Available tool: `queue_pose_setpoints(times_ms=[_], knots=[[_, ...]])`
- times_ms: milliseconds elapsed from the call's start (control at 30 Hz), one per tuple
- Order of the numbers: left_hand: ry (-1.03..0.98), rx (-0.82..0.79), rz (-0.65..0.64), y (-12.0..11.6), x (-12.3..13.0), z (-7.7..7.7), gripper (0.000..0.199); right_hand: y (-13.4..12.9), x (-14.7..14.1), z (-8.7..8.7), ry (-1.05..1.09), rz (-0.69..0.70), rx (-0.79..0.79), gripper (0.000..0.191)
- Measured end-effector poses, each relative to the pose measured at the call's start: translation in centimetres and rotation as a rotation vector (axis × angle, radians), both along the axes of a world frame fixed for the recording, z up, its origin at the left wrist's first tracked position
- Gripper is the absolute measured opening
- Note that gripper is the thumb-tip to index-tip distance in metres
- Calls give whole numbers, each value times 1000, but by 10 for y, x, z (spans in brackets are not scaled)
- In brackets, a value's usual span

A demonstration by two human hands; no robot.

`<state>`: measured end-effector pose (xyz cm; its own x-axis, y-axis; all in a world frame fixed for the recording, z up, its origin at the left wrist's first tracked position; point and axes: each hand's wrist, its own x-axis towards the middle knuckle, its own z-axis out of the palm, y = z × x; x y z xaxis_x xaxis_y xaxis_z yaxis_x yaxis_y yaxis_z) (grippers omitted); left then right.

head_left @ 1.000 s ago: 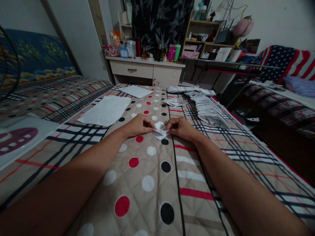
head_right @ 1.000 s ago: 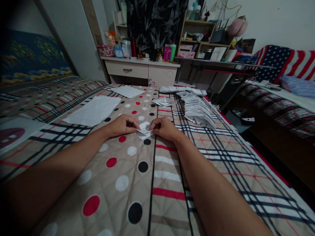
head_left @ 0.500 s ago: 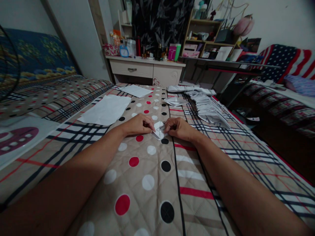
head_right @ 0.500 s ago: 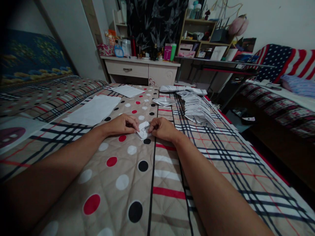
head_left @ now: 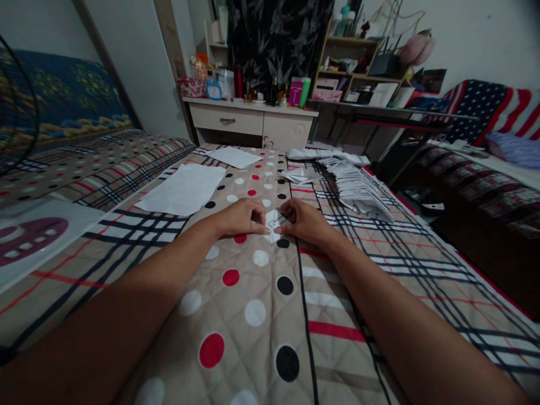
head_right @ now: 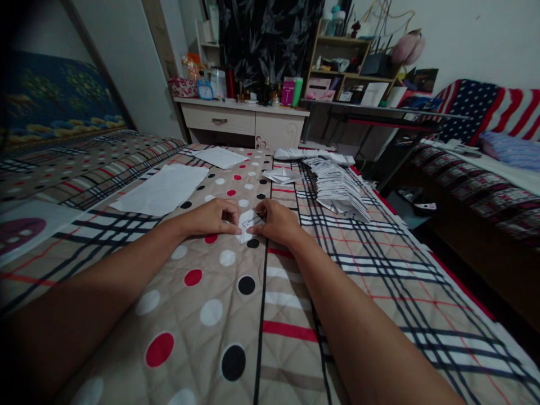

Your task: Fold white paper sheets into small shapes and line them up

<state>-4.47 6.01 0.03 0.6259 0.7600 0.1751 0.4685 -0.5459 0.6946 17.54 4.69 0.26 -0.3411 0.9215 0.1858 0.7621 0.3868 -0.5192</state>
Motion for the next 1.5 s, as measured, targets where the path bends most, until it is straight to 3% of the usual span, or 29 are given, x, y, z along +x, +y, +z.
queue_pose_setpoints(times_ms=[67, 133, 233, 300, 433, 500, 600, 733, 867, 967, 1133, 1333, 1500], knots=[[18, 49, 45, 0, 0, -1, 26, -1, -2, 7, -103, -24, -40, 48], [4, 61, 116, -1, 1, -1, 51, -1, -2, 10, -171, -33, -79, 40], [-38, -2, 202, -2, 2, -1, 81, 1, 2, 7, -83, -11, -144, 37], [-49, -44, 211, -2, 3, -2, 72, 4, 6, 2, 72, 15, -196, 33], [-69, -66, 203, -1, 6, -6, 25, 7, 9, -7, 330, 48, -251, 28], [-146, 31, 289, -1, 8, -7, 23, 7, 6, -8, 439, 53, -177, 23], [-328, 313, 412, -2, 12, -4, 15, 6, 1, -8, 551, 23, 108, 10], [-389, 665, 312, -5, 13, -1, 15, 4, -1, -7, 512, 94, 444, 15], [-126, 794, 267, -6, 10, -3, 19, 3, 3, -7, 220, 56, 467, 21], [70, 755, 225, -5, 7, -5, 20, 3, 5, -8, 26, 66, 415, 22], [125, 495, 107, -2, 4, -5, 22, 0, 8, -7, -28, 136, 304, 21], [228, 309, 118, -8, 2, 8, 12, 3, 12, -10, 66, 224, 279, 11], [161, 223, 100, -3, -2, 6, 15, 12, 13, -18, 248, 219, 164, 3]])
